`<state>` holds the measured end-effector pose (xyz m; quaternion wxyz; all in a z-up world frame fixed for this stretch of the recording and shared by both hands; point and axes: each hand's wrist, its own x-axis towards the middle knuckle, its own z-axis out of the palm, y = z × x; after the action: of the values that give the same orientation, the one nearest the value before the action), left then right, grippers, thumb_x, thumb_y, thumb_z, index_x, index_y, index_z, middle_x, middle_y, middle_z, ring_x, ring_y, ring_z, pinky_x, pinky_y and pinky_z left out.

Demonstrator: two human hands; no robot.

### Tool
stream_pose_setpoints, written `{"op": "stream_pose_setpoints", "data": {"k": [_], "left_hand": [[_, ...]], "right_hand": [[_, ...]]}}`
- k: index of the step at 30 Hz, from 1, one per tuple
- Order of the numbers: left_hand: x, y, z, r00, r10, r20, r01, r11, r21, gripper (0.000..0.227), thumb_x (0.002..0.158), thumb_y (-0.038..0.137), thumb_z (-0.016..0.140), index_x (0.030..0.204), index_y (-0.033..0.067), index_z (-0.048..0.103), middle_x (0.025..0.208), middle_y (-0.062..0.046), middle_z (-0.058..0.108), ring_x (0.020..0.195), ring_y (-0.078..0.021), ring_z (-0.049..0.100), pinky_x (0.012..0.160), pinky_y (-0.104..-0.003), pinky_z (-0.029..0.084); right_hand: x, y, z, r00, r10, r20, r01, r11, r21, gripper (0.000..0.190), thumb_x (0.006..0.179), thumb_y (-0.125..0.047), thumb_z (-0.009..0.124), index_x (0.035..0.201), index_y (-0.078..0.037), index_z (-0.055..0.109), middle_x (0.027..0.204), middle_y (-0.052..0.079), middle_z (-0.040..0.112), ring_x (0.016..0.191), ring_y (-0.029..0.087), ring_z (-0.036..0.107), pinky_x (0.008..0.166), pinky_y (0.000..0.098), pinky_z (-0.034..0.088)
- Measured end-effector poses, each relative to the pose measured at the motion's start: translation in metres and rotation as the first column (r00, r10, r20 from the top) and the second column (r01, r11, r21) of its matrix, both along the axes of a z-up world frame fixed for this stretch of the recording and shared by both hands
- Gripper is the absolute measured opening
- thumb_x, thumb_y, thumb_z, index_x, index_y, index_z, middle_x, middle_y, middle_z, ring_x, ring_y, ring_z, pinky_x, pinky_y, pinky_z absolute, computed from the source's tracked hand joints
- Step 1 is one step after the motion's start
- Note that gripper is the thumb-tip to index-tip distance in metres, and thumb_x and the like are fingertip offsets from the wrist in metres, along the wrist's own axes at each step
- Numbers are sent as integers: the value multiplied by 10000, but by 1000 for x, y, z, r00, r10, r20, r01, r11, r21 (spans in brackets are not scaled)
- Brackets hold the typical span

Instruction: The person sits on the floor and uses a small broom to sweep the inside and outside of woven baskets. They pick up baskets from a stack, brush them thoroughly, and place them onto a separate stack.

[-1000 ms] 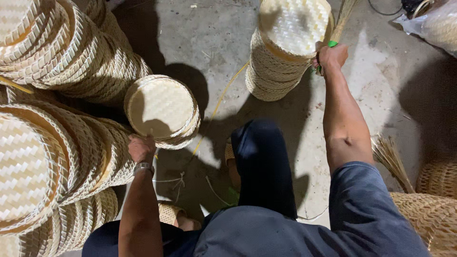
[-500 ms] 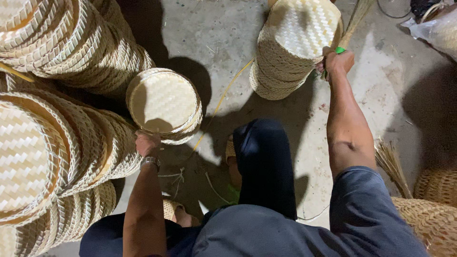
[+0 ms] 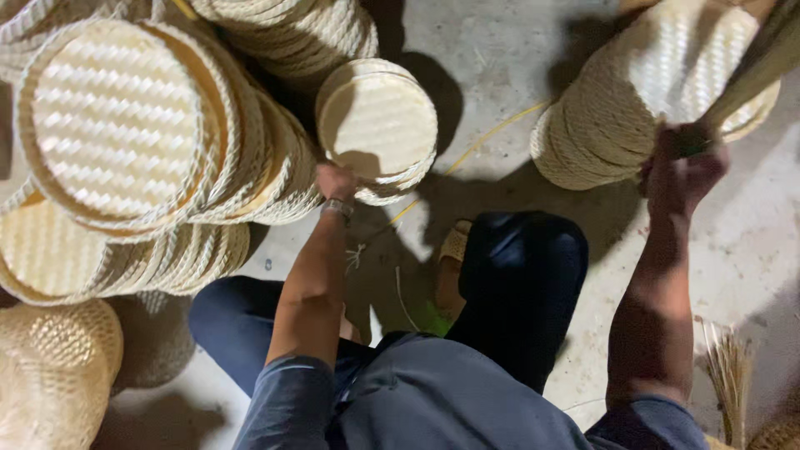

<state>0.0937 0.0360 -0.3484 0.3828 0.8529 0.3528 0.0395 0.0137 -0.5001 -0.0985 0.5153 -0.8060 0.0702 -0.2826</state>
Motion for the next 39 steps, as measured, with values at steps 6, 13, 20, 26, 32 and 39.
{"op": "stream_pose_setpoints", "data": {"k": [6, 13, 20, 26, 32, 39], "left_hand": [[-9, -8, 13, 950, 34, 309, -5, 995, -96, 353, 830, 104, 790, 1080, -39, 586, 990, -203, 703, 902, -327, 694, 841, -415, 562], [-48, -23, 131, 832, -218, 509, 369, 904, -216, 460, 959, -141, 550, 1401, -18, 559, 1191, -180, 705, 1070, -240, 655, 927, -339, 548], [-82, -17, 174, 597, -143, 790, 465, 864, -195, 730, 945, -191, 518, 1590, 120, 382, 1635, -165, 411, 1464, -259, 464, 1191, -321, 407], [-105, -13, 181, 650, -126, 749, 442, 865, -238, 640, 1006, -96, 555, 1588, 114, 393, 1619, -163, 433, 1430, -236, 488, 1156, -311, 438], [-123, -18, 212, 774, -31, 632, 425, 766, -483, 630, 1049, -45, 530, 1644, 105, 389, 1528, -279, 544, 1135, -235, 454, 968, -326, 375], [-158, -51, 296, 446, -877, 180, 548, 427, 719, 1015, 780, 718, 615, 1551, 166, 252, 1603, -226, 267, 1460, -467, 243, 1150, -680, 137]], "right_hand": [[4, 94, 29, 952, 287, -108, -306, 871, -383, 381, 1006, -120, 740, 1325, -104, 533, 1100, 97, 650, 900, 195, 655, 749, 338, 539], [49, 232, 38, 790, 434, -433, -601, 409, -687, 542, 957, -152, 657, 1490, -140, 561, 1297, 231, 657, 915, 331, 717, 859, 479, 567], [16, 287, 42, 189, 882, -432, -414, 470, 779, 750, 1003, -82, 700, 1579, -438, 379, 1417, -89, 561, 1181, 230, 582, 977, 553, 524], [71, 217, 42, 886, 463, -34, -446, 829, -337, 490, 983, -106, 740, 1370, -252, 476, 1210, -46, 588, 1013, 174, 576, 853, 433, 510], [23, 194, 39, 875, 441, -197, -417, 896, 155, 292, 964, -130, 780, 1161, -66, 573, 1002, -3, 615, 846, 118, 571, 729, 313, 496], [25, 220, 68, 861, 504, 73, -492, 788, 371, 249, 922, -48, 776, 1090, -8, 597, 940, 2, 657, 811, 69, 620, 707, 245, 542]]}}
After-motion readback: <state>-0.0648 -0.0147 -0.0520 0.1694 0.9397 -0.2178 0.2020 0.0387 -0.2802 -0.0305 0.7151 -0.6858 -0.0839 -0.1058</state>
